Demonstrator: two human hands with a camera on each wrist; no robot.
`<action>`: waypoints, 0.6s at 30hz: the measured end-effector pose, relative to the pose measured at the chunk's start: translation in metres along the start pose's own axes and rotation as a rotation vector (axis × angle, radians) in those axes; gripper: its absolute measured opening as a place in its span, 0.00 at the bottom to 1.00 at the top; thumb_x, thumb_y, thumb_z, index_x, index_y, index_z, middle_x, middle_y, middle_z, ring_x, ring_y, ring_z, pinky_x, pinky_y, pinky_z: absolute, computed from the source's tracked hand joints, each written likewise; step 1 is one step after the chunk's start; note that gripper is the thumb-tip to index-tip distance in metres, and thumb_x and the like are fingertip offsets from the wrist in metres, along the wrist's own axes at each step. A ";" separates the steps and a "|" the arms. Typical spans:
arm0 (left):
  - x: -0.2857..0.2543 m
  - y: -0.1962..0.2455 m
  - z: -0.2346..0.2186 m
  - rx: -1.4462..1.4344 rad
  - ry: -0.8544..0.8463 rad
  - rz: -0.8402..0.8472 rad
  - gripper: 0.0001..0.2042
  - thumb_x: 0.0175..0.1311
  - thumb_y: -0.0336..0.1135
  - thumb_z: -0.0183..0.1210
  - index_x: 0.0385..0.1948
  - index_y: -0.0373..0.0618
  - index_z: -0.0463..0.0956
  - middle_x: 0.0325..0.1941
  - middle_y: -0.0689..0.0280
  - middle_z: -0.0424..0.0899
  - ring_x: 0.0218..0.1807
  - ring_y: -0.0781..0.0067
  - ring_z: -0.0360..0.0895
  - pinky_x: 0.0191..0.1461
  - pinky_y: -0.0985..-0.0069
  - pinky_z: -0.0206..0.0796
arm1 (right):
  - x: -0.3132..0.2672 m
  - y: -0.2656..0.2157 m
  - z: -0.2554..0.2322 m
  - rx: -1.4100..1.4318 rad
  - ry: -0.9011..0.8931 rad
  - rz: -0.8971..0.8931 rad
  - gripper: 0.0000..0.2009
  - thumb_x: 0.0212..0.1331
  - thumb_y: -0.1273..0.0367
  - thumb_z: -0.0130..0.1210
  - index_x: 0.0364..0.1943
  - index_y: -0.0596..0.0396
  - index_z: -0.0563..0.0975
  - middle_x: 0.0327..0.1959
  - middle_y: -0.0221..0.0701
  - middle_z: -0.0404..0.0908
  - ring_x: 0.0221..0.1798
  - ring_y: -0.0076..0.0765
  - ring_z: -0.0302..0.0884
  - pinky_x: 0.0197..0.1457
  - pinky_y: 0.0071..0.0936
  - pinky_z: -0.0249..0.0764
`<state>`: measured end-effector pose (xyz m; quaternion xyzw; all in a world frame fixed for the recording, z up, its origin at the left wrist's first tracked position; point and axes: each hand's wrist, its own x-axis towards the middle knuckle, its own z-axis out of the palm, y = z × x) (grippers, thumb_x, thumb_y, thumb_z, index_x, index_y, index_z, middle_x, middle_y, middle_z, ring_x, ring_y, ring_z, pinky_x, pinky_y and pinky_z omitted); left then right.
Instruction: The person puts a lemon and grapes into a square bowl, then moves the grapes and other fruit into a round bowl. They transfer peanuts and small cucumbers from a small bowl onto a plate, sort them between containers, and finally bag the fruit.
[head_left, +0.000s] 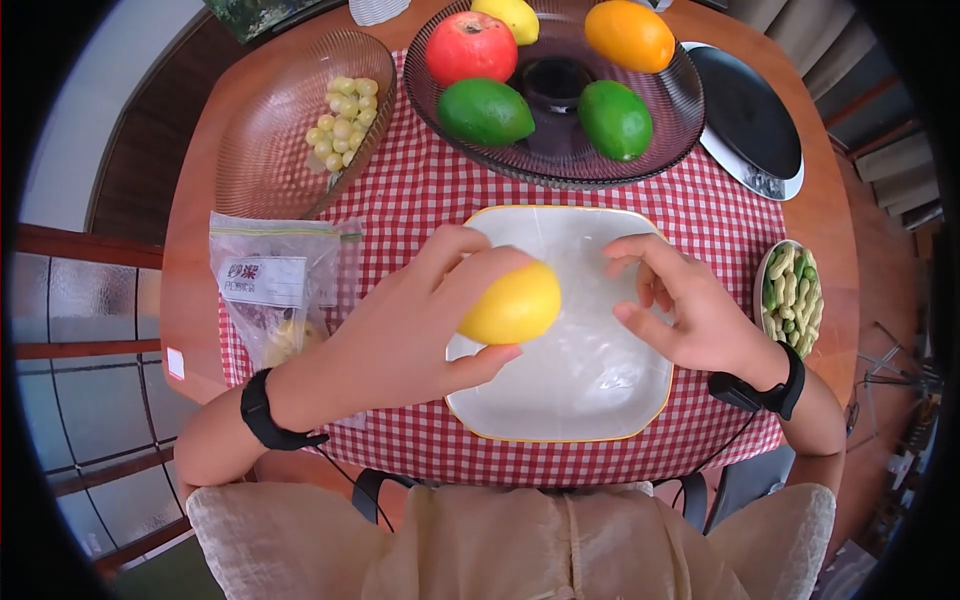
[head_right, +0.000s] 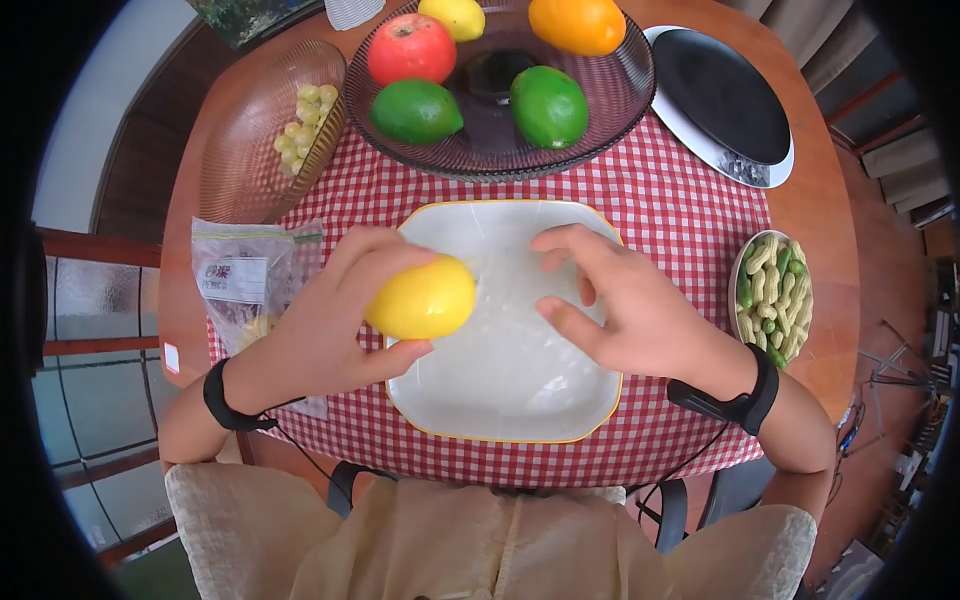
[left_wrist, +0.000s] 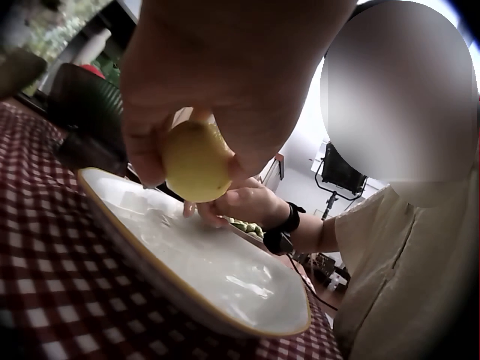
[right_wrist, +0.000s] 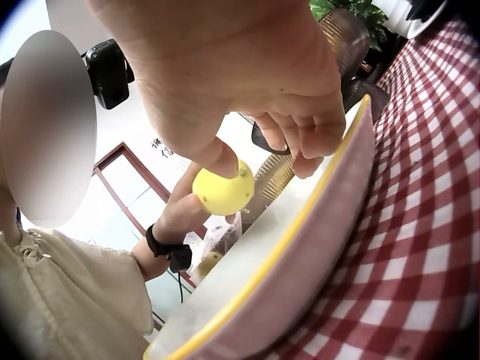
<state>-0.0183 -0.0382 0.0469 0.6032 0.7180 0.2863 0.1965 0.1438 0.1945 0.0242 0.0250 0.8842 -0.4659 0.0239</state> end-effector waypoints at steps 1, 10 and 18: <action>-0.005 -0.001 -0.001 0.077 0.047 0.037 0.31 0.49 0.34 0.68 0.57 0.41 0.65 0.52 0.55 0.68 0.49 0.54 0.74 0.55 0.67 0.68 | -0.001 0.003 -0.001 0.001 0.036 0.007 0.20 0.57 0.72 0.58 0.53 0.58 0.68 0.40 0.38 0.78 0.30 0.32 0.75 0.34 0.29 0.72; -0.022 0.006 -0.001 0.187 0.110 -0.046 0.29 0.48 0.35 0.66 0.53 0.41 0.66 0.49 0.54 0.72 0.44 0.52 0.76 0.42 0.65 0.74 | 0.000 0.017 0.003 0.105 0.139 -0.022 0.12 0.65 0.71 0.52 0.49 0.61 0.70 0.33 0.35 0.80 0.25 0.22 0.74 0.29 0.22 0.70; -0.020 -0.008 0.001 0.190 0.068 -0.077 0.26 0.49 0.35 0.66 0.50 0.40 0.66 0.45 0.53 0.75 0.42 0.51 0.78 0.40 0.64 0.74 | 0.000 0.016 0.003 0.074 0.136 0.009 0.09 0.66 0.71 0.51 0.45 0.62 0.72 0.28 0.34 0.80 0.24 0.21 0.74 0.28 0.21 0.70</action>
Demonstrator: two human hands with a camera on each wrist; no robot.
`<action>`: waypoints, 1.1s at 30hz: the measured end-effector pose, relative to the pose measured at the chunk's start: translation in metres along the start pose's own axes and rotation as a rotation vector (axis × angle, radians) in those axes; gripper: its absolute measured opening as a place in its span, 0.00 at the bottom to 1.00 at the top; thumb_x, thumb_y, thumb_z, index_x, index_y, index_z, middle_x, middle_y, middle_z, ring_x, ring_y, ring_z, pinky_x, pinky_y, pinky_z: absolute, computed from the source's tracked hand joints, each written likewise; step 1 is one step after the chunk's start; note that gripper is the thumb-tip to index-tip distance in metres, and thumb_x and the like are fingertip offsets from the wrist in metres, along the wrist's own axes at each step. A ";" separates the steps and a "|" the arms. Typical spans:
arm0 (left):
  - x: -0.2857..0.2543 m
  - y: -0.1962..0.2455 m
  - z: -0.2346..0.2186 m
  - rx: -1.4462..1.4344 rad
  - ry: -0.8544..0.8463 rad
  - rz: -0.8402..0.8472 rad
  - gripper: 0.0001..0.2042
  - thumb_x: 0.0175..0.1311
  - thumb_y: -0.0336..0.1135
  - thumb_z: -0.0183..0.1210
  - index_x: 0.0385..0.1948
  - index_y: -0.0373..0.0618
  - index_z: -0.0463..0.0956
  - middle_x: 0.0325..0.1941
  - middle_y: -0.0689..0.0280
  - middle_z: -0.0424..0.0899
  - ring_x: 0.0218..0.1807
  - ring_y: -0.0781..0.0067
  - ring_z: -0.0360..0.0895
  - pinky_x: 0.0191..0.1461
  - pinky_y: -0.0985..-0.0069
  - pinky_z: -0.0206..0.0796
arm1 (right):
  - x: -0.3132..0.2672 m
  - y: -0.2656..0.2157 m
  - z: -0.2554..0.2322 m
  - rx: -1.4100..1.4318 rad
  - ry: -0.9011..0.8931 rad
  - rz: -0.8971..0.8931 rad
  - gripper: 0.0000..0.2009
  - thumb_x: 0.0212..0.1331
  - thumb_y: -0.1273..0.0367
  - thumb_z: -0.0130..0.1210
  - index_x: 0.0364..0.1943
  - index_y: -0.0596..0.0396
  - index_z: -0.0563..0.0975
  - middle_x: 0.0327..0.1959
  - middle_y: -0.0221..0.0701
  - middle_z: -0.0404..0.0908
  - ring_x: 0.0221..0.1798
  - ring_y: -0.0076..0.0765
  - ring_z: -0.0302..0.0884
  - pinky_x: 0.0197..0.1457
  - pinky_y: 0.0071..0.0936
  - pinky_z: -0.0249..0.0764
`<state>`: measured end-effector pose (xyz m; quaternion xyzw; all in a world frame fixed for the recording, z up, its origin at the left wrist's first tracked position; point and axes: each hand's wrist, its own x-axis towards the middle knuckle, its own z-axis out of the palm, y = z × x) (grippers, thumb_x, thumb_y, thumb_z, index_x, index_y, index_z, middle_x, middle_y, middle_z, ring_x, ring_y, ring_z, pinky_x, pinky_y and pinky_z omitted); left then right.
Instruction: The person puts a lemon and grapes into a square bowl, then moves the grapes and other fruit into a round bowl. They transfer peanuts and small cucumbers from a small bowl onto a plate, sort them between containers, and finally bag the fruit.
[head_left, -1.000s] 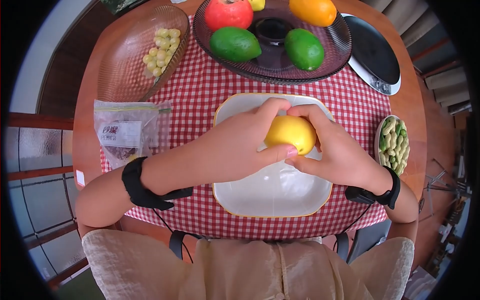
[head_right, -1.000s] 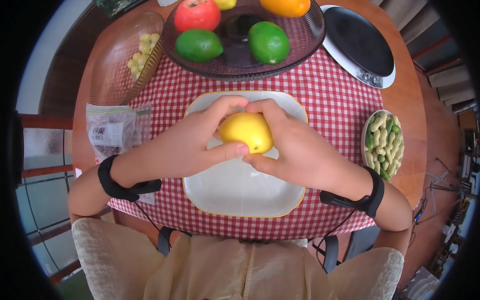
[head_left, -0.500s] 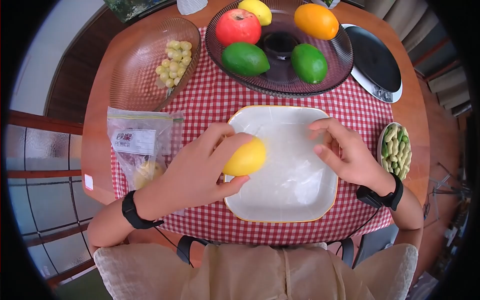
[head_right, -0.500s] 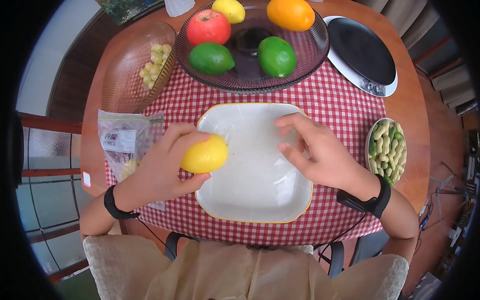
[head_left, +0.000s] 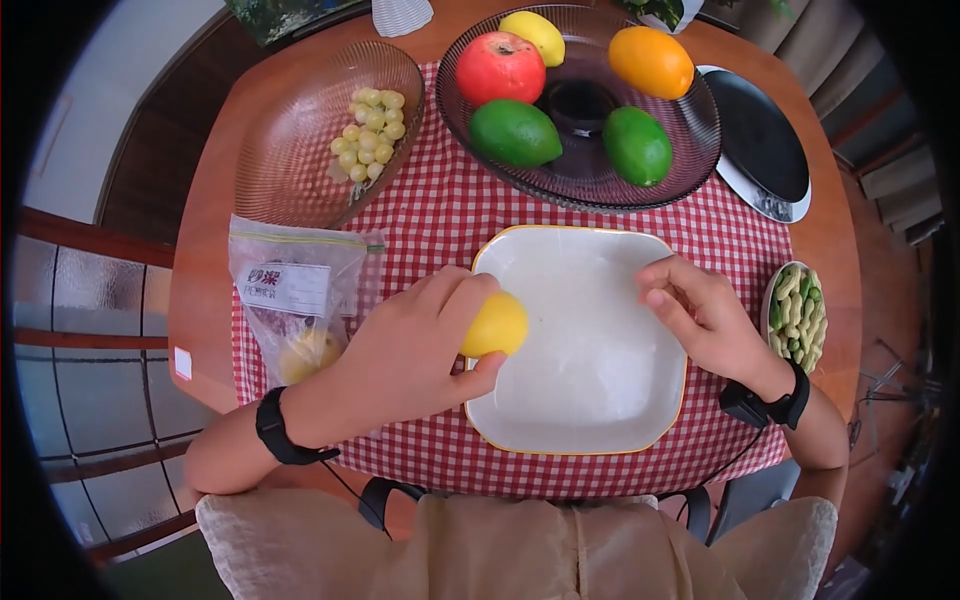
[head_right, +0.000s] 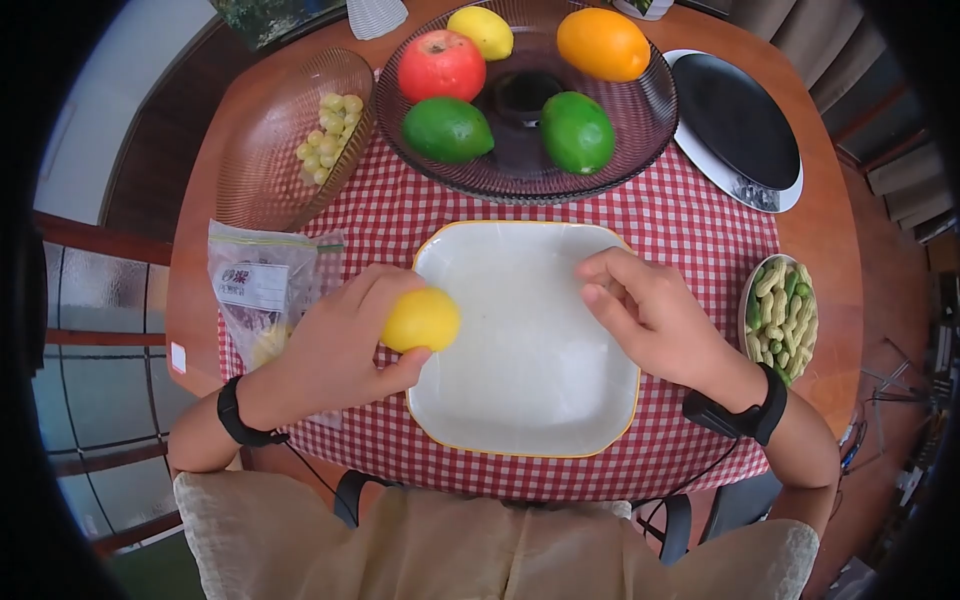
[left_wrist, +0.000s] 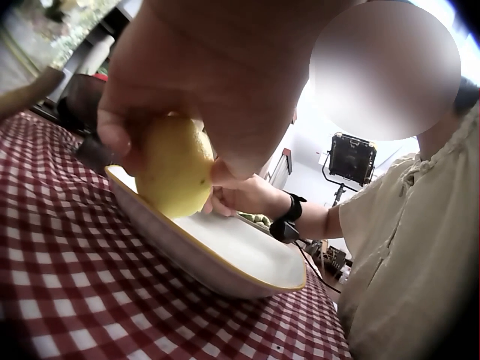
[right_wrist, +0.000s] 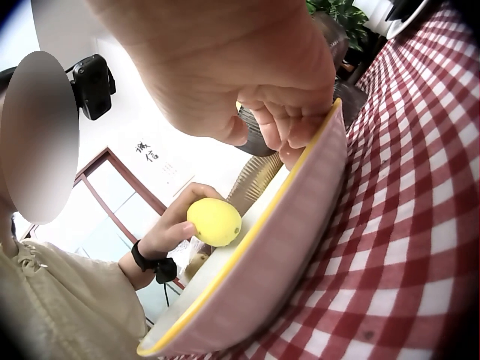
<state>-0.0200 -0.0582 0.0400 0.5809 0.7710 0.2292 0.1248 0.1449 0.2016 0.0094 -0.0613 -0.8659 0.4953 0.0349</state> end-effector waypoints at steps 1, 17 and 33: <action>0.000 0.000 -0.001 0.005 -0.026 -0.025 0.26 0.50 0.36 0.66 0.51 0.40 0.65 0.44 0.54 0.75 0.41 0.52 0.78 0.39 0.65 0.75 | 0.000 0.000 0.000 -0.008 -0.003 0.007 0.08 0.66 0.71 0.51 0.44 0.62 0.73 0.28 0.34 0.80 0.24 0.21 0.74 0.28 0.21 0.70; 0.000 0.001 -0.002 -0.035 -0.095 -0.084 0.26 0.54 0.39 0.66 0.52 0.40 0.66 0.47 0.55 0.74 0.40 0.56 0.80 0.36 0.68 0.76 | 0.002 -0.004 -0.002 -0.038 -0.030 0.057 0.06 0.65 0.73 0.51 0.41 0.62 0.74 0.27 0.32 0.79 0.23 0.19 0.74 0.27 0.20 0.69; 0.001 -0.006 -0.003 0.178 -0.013 0.165 0.23 0.47 0.26 0.62 0.50 0.49 0.74 0.58 0.53 0.68 0.56 0.48 0.69 0.58 0.61 0.67 | 0.001 0.001 -0.001 -0.043 -0.032 0.038 0.06 0.64 0.74 0.51 0.41 0.62 0.74 0.25 0.32 0.76 0.22 0.21 0.71 0.26 0.22 0.67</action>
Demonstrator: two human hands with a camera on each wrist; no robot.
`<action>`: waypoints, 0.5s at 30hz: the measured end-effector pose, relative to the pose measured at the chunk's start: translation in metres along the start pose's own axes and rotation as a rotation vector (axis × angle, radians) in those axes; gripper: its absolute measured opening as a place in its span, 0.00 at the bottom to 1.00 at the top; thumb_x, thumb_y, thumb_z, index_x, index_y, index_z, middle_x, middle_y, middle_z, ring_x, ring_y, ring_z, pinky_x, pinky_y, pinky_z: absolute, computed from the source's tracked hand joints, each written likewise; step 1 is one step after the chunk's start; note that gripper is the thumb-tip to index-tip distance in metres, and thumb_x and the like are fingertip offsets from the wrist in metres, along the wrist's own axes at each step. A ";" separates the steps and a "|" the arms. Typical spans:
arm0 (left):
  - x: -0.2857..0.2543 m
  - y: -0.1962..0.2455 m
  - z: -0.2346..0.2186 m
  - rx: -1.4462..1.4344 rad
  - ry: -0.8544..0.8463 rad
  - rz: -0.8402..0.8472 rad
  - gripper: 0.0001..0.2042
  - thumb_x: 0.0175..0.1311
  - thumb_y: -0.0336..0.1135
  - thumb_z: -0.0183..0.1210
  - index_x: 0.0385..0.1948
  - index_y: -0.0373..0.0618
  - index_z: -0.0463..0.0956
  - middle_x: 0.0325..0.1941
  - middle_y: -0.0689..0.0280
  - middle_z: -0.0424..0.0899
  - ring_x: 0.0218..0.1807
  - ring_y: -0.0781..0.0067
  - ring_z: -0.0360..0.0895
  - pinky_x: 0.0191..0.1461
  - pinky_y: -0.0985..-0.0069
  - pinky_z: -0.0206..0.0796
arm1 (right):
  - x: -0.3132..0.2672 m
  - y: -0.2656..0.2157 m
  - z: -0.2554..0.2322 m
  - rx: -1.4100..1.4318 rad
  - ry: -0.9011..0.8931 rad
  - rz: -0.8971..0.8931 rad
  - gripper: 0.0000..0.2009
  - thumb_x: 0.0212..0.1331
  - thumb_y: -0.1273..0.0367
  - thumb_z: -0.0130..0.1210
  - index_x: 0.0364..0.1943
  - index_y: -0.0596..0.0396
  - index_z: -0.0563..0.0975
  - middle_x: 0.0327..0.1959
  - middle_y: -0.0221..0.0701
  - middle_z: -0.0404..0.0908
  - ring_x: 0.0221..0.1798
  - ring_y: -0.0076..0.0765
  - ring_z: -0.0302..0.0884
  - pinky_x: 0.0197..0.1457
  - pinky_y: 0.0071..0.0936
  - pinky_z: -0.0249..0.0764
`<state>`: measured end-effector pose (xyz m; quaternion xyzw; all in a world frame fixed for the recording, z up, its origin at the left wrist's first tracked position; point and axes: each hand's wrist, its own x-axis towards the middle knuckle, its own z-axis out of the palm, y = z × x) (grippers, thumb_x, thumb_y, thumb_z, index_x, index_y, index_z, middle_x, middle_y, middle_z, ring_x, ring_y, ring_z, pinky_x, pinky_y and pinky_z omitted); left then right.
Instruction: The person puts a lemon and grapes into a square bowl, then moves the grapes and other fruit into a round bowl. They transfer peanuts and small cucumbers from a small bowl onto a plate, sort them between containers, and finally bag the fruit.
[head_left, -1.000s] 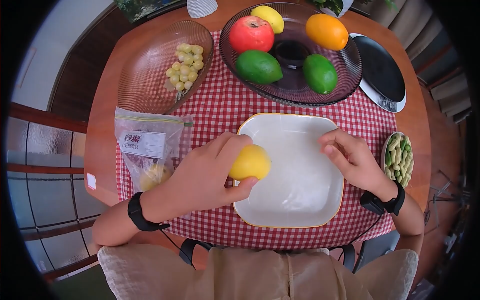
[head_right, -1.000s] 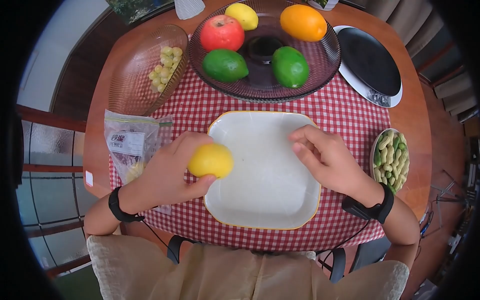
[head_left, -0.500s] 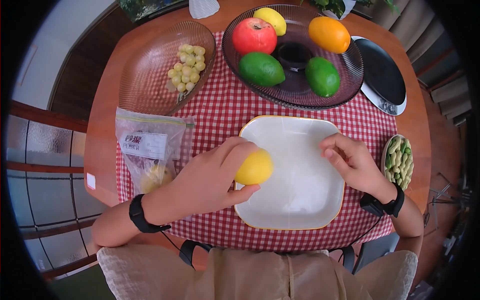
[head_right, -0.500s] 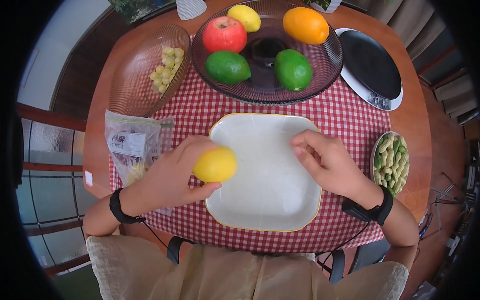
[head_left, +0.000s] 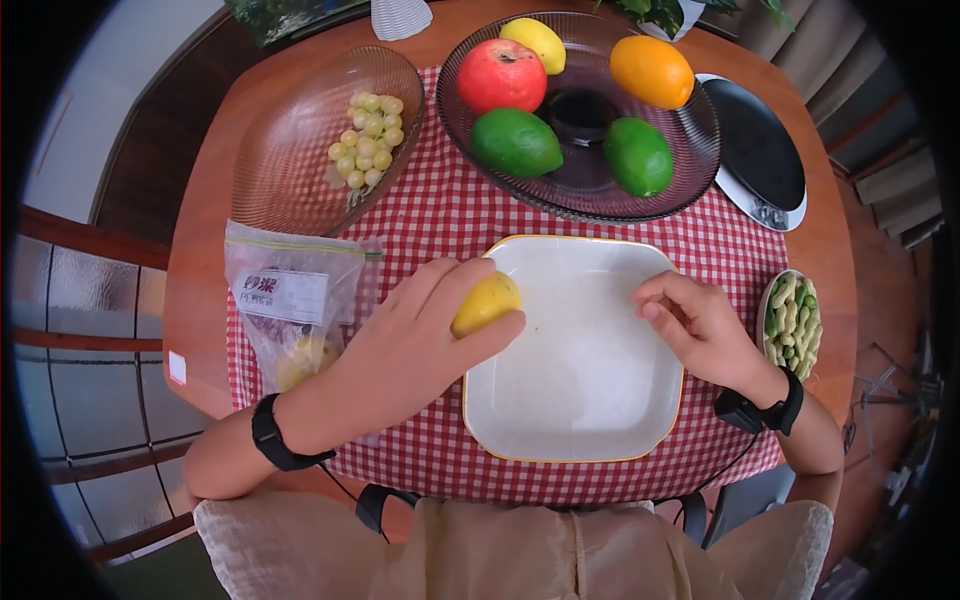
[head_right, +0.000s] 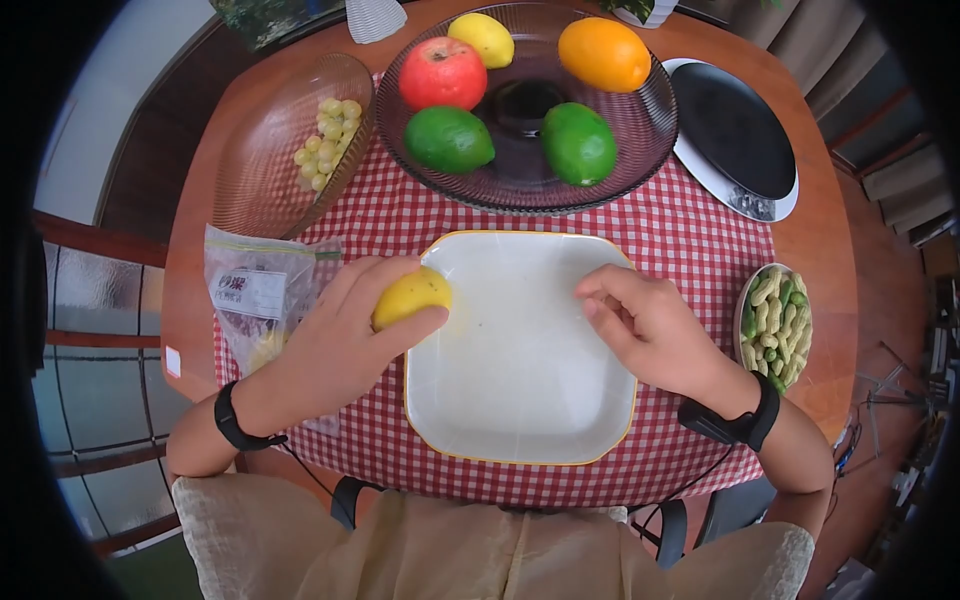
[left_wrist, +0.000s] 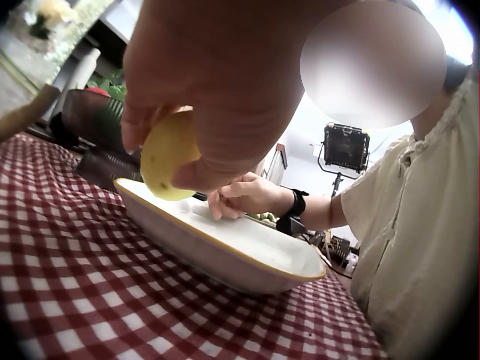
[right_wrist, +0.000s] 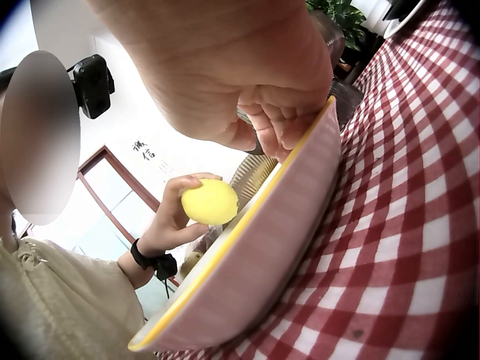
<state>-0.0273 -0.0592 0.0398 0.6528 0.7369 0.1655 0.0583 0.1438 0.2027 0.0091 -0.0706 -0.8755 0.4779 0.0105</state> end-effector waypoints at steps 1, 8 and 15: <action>0.000 -0.001 0.001 0.093 0.001 0.043 0.22 0.48 0.26 0.61 0.49 0.51 0.76 0.58 0.52 0.68 0.57 0.48 0.68 0.59 0.60 0.66 | -0.001 0.000 0.000 -0.005 0.005 -0.017 0.06 0.64 0.74 0.51 0.41 0.62 0.74 0.25 0.32 0.75 0.22 0.21 0.71 0.26 0.22 0.66; -0.004 -0.001 0.004 0.061 0.041 0.094 0.19 0.54 0.28 0.60 0.49 0.53 0.78 0.59 0.52 0.68 0.55 0.48 0.70 0.57 0.61 0.67 | 0.000 0.000 0.001 0.010 0.000 -0.013 0.06 0.63 0.75 0.51 0.41 0.61 0.75 0.25 0.33 0.76 0.22 0.21 0.71 0.26 0.22 0.67; -0.006 -0.002 0.004 0.058 0.012 0.040 0.17 0.57 0.27 0.60 0.50 0.50 0.76 0.58 0.51 0.70 0.54 0.49 0.72 0.56 0.62 0.67 | 0.001 0.000 0.001 0.003 0.009 -0.010 0.06 0.63 0.75 0.51 0.41 0.61 0.75 0.25 0.34 0.77 0.22 0.23 0.71 0.26 0.23 0.67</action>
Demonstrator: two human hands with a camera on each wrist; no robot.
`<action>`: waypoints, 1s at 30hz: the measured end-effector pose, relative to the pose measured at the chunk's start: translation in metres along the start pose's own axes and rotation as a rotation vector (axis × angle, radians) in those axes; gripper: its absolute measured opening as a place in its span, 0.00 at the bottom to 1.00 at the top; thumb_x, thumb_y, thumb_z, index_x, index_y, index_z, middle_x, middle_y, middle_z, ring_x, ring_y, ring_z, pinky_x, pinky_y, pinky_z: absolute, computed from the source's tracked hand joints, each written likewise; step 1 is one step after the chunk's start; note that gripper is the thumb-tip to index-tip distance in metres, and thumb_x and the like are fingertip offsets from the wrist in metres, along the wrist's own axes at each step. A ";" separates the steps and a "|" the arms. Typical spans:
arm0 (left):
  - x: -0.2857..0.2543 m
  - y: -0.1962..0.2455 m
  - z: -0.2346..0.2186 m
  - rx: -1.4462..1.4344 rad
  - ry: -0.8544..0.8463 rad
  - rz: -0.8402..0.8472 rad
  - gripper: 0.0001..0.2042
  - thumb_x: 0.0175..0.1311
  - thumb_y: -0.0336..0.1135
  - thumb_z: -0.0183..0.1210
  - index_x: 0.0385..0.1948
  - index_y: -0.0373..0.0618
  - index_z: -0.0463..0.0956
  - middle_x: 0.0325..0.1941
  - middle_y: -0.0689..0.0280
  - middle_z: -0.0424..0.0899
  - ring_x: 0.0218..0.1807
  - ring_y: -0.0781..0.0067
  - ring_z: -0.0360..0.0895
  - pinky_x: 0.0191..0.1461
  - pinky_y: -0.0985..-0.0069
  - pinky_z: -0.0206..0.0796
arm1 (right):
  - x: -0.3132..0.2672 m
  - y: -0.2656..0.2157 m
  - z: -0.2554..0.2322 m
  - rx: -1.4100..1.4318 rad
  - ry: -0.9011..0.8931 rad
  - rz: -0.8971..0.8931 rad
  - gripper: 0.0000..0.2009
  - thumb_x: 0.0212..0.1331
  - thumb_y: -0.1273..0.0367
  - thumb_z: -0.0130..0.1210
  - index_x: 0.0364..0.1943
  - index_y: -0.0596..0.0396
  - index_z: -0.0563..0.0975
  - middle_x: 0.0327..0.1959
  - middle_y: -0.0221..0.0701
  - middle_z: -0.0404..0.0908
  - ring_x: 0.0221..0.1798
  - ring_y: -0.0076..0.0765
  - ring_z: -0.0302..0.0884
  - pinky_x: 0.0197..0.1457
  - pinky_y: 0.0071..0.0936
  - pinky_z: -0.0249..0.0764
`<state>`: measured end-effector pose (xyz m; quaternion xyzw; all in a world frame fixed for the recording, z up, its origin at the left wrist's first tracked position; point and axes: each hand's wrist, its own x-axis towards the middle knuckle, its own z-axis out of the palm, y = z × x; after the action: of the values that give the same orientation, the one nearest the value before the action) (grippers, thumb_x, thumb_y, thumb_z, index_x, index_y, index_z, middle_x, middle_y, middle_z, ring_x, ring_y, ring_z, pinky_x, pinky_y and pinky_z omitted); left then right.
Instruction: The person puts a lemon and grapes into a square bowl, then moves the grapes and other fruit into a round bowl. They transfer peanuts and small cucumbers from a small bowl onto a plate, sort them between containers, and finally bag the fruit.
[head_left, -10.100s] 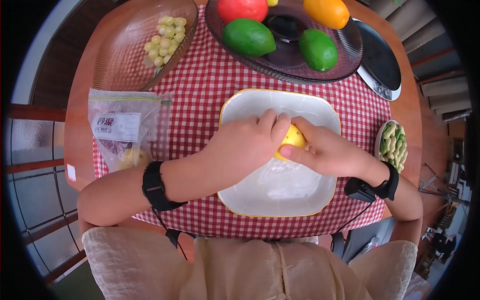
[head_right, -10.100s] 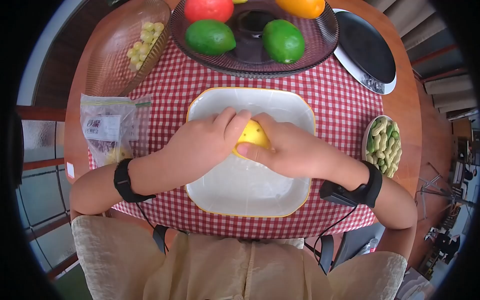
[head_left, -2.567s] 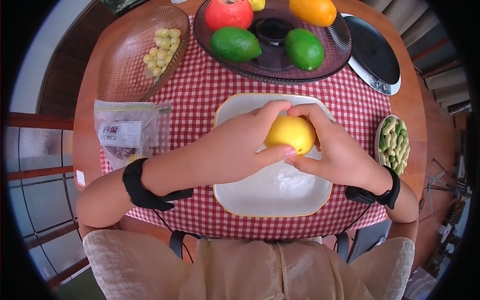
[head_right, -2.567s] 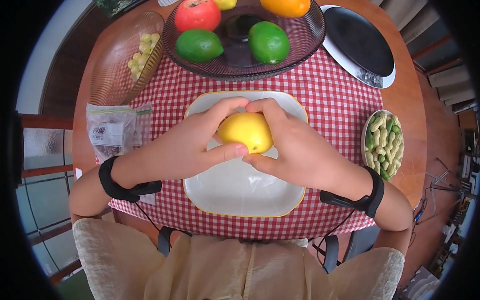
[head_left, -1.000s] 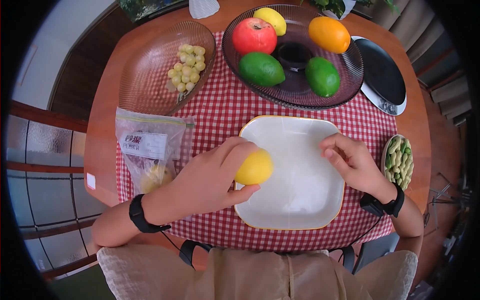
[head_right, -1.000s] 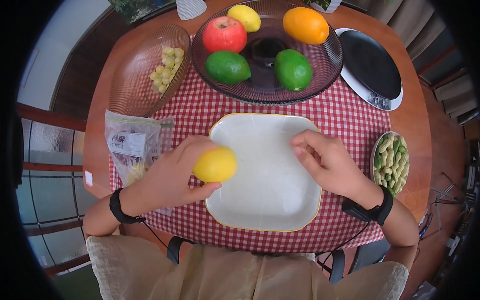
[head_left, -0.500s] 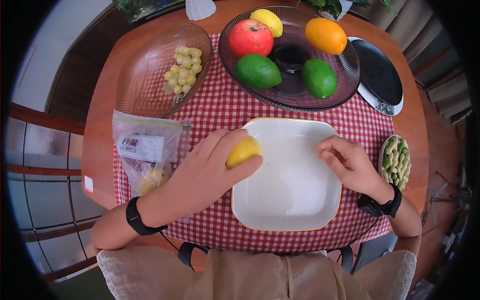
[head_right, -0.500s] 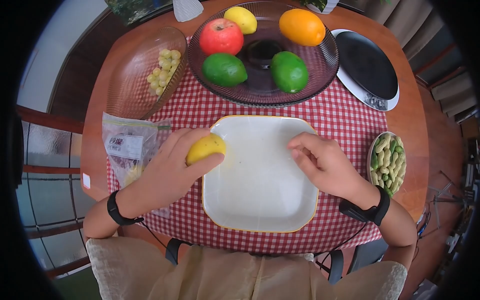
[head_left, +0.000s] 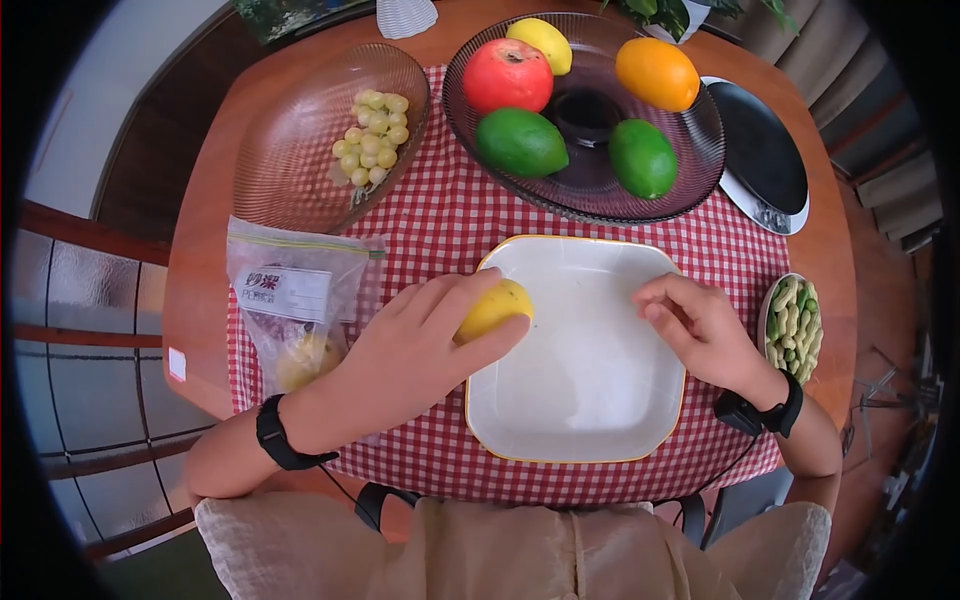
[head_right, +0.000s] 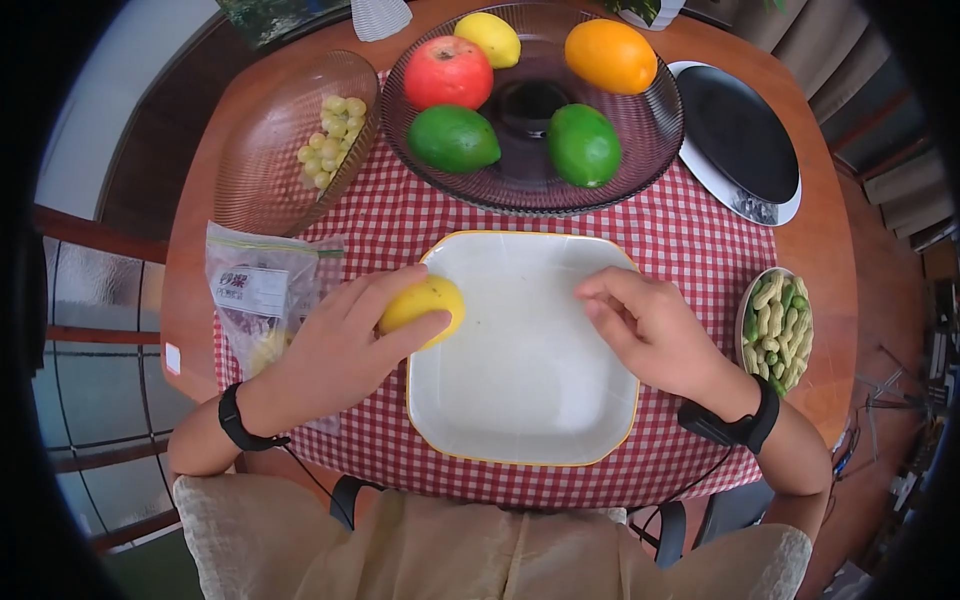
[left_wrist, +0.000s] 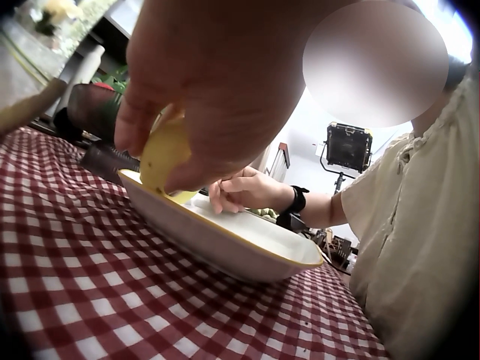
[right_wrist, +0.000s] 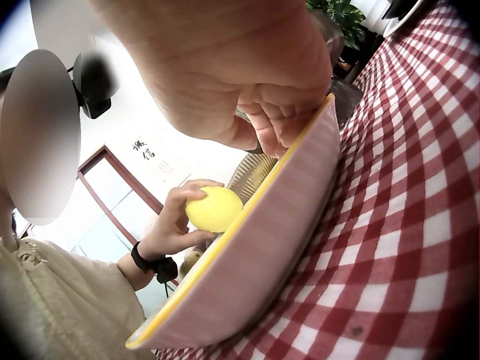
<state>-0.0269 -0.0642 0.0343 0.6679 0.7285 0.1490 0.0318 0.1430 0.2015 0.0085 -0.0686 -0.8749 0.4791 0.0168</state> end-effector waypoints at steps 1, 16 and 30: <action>0.000 -0.001 0.000 -0.024 0.003 -0.001 0.18 0.56 0.27 0.61 0.51 0.48 0.75 0.57 0.51 0.71 0.54 0.48 0.71 0.56 0.62 0.67 | 0.000 0.000 -0.001 -0.018 -0.008 0.006 0.06 0.63 0.75 0.51 0.41 0.61 0.75 0.25 0.34 0.77 0.22 0.23 0.71 0.26 0.23 0.67; -0.001 -0.003 -0.006 -0.275 0.180 -0.033 0.31 0.46 0.37 0.71 0.54 0.41 0.69 0.50 0.54 0.75 0.46 0.53 0.76 0.49 0.64 0.71 | -0.001 0.001 0.000 -0.011 -0.002 -0.004 0.06 0.63 0.75 0.51 0.41 0.61 0.75 0.26 0.33 0.78 0.21 0.21 0.70 0.25 0.22 0.66; -0.004 -0.003 0.001 -0.121 0.026 -0.168 0.31 0.48 0.46 0.69 0.54 0.41 0.69 0.42 0.56 0.79 0.38 0.57 0.78 0.40 0.64 0.71 | -0.002 0.002 0.003 -0.002 0.022 -0.022 0.06 0.63 0.76 0.51 0.41 0.61 0.75 0.28 0.34 0.79 0.22 0.21 0.72 0.26 0.22 0.67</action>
<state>-0.0296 -0.0682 0.0320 0.5994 0.7719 0.1983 0.0750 0.1452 0.1996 0.0057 -0.0645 -0.8758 0.4773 0.0317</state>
